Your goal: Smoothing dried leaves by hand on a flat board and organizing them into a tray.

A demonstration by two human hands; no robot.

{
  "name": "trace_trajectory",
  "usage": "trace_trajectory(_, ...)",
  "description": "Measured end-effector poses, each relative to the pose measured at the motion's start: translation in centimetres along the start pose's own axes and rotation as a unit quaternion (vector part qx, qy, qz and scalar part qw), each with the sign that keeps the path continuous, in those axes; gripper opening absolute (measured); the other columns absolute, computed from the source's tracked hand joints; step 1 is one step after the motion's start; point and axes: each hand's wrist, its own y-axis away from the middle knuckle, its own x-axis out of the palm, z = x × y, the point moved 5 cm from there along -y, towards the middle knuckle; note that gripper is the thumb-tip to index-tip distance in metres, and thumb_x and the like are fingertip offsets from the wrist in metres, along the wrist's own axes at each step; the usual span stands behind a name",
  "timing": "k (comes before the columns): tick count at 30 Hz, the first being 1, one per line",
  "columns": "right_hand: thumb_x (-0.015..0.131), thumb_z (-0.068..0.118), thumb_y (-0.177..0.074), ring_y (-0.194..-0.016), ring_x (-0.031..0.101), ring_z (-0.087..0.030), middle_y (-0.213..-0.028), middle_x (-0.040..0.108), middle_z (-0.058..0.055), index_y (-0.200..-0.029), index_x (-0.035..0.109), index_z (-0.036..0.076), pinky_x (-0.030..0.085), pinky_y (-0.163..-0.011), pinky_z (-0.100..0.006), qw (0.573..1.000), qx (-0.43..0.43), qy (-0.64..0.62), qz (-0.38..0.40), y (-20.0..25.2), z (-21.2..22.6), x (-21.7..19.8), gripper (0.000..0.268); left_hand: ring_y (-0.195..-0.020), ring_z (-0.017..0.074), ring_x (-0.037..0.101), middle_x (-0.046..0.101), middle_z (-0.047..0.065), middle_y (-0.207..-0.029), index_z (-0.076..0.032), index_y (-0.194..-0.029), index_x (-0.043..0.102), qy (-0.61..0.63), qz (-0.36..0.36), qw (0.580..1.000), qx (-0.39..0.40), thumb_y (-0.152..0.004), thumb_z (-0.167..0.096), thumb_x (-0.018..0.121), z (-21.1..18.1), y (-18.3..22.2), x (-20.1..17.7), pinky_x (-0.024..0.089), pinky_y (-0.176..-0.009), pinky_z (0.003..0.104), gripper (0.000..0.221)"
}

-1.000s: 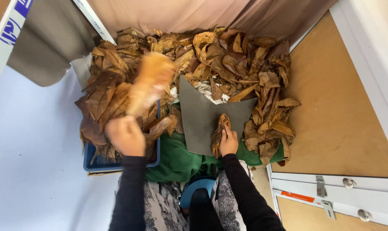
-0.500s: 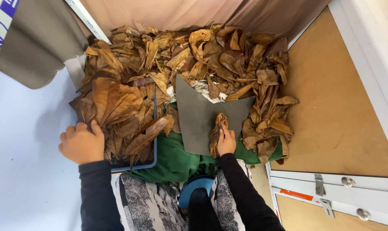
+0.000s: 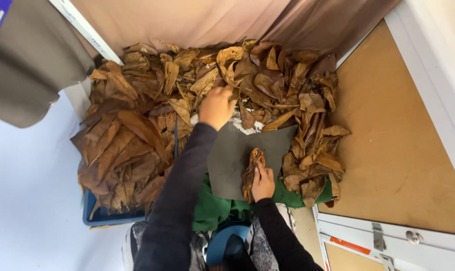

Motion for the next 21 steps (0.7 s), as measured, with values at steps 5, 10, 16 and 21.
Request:
trace_trajectory(5,0.052,0.034,-0.107,-0.084,0.069,-0.034,-0.094,0.057,-0.003,-0.136,0.066,0.029,0.059,-0.066,-0.043,1.000,0.001,-0.016,0.002,-0.4,0.6,-0.4,0.033,-0.136,0.0384,0.052,0.051,0.015,-0.148,-0.013,-0.136,0.064,-0.030,0.130,0.991,-0.020,-0.103,-0.032,0.055,1.3,-9.0,11.1,0.056,-0.102,0.046,0.038)
trace_trajectory(10,0.055,0.036,-0.103,-0.086,0.070,-0.031,-0.095,0.059,0.000,-0.132,0.069,0.033,0.060,-0.067,-0.041,1.000,0.022,-0.020,0.008,-0.3,-1.4,1.2,0.032,-0.152,0.0354,0.027,0.028,0.014,-0.167,-0.022,-0.150,0.054,-0.050,0.231,0.951,-0.199,-0.101,-0.045,0.056,5.0,-12.2,15.8,0.046,-0.112,0.048,0.054)
trace_trajectory(16,0.053,0.036,-0.105,-0.078,0.070,-0.024,-0.092,0.058,0.004,-0.131,0.071,0.033,0.060,-0.066,-0.034,1.000,0.013,-0.024,0.014,-0.4,-0.8,0.7,0.031,-0.137,0.0276,0.037,0.047,-0.002,-0.156,-0.030,-0.148,0.058,-0.080,0.159,0.968,-0.179,-0.105,-0.038,0.049,6.5,-13.2,15.7,0.038,-0.101,0.048,0.045)
trace_trajectory(21,0.053,0.037,-0.105,-0.081,0.071,-0.028,-0.094,0.059,0.001,-0.132,0.070,0.030,0.060,-0.066,-0.039,0.999,0.009,-0.032,0.019,-0.6,-0.4,0.5,0.032,-0.128,0.0209,0.041,0.056,-0.013,-0.146,-0.031,-0.137,0.064,-0.132,0.065,0.984,-0.105,-0.101,-0.035,0.054,6.2,-13.2,13.2,0.037,-0.094,0.045,0.038)
